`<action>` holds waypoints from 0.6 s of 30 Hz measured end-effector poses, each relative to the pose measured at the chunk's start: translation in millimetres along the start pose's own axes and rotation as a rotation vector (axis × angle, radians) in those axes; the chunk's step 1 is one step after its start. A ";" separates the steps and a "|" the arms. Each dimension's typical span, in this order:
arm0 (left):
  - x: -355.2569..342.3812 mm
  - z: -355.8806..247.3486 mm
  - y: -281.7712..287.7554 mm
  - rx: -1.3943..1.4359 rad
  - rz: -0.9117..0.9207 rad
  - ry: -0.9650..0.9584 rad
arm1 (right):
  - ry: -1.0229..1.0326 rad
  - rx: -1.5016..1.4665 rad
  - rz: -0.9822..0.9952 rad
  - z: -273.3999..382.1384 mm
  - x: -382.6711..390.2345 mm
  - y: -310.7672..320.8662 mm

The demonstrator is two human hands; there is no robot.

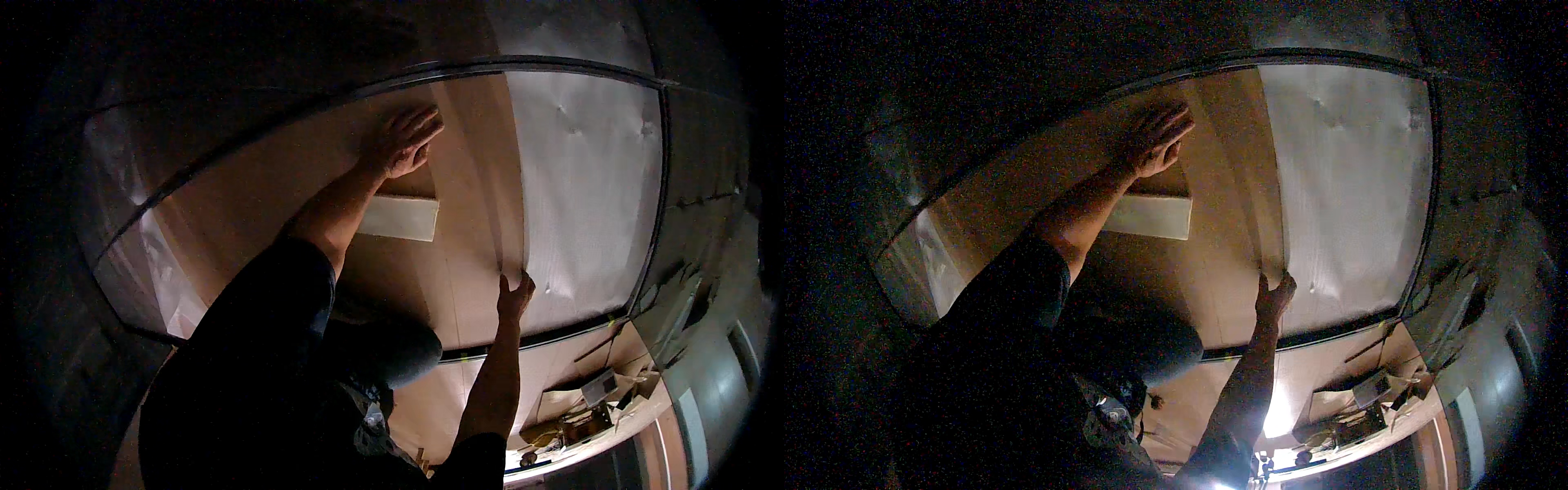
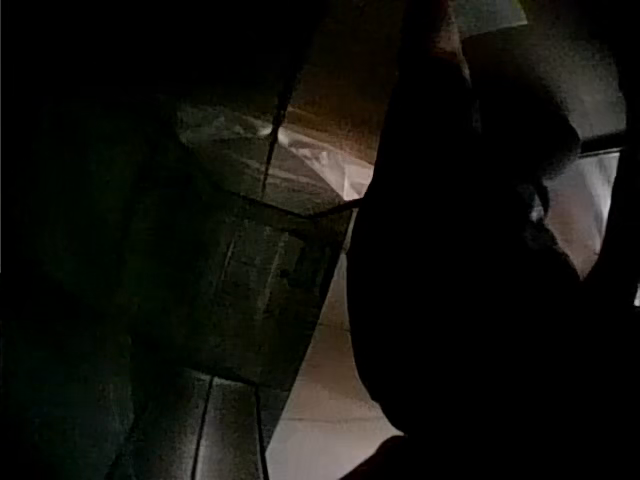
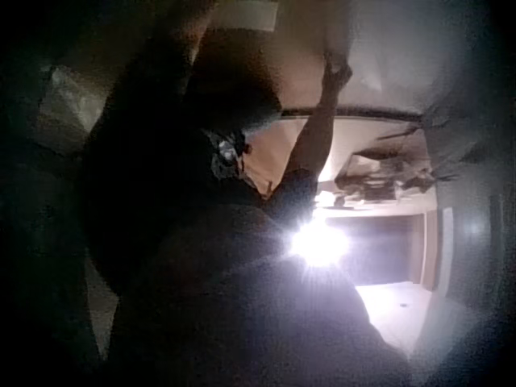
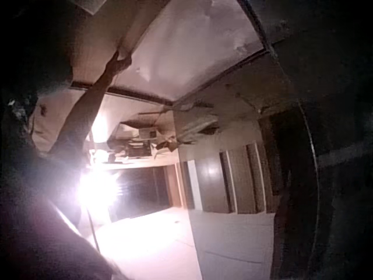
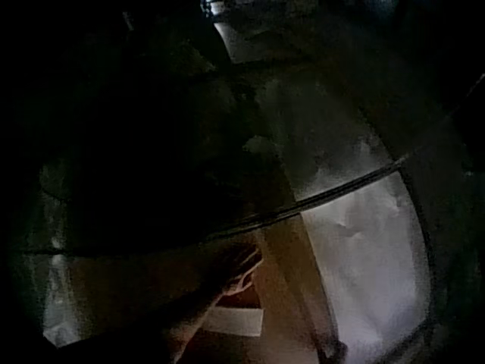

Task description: The person uses a table saw to cut a flooring plank, hammers a block against the plank to seat it, and uses a tape measure and pencil to mark another section for fitting.

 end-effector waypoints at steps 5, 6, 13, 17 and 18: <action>-3.6 -6.8 9.1 -0.028 -0.004 -0.031 | -0.064 -0.057 -0.015 -12.6 -4.8 3.7; -3.9 -7.1 11.1 -0.029 -0.001 -0.041 | -0.067 -0.068 -0.016 -11.3 -6.1 6.2; -0.7 -5.0 9.1 0.010 -0.020 -0.041 | -0.017 -0.210 -0.078 -0.8 -14.5 15.2; -6.2 -9.0 10.2 0.008 -0.014 -0.056 | -0.003 -0.101 -0.134 -20.5 -24.3 12.5; -4.7 -8.4 11.0 0.016 -0.027 -0.067 | -0.060 -0.176 -0.144 -24.5 -26.4 13.3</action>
Point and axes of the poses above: each hand's wrist, its own x-axis away from the middle knuckle, its own y-axis out of the back of the hand, z = x × y, the point moved 9 cm from there along -x, towards the middle knuckle, and after that the axes turned 9 degrees about z, right-handed, at the moved point
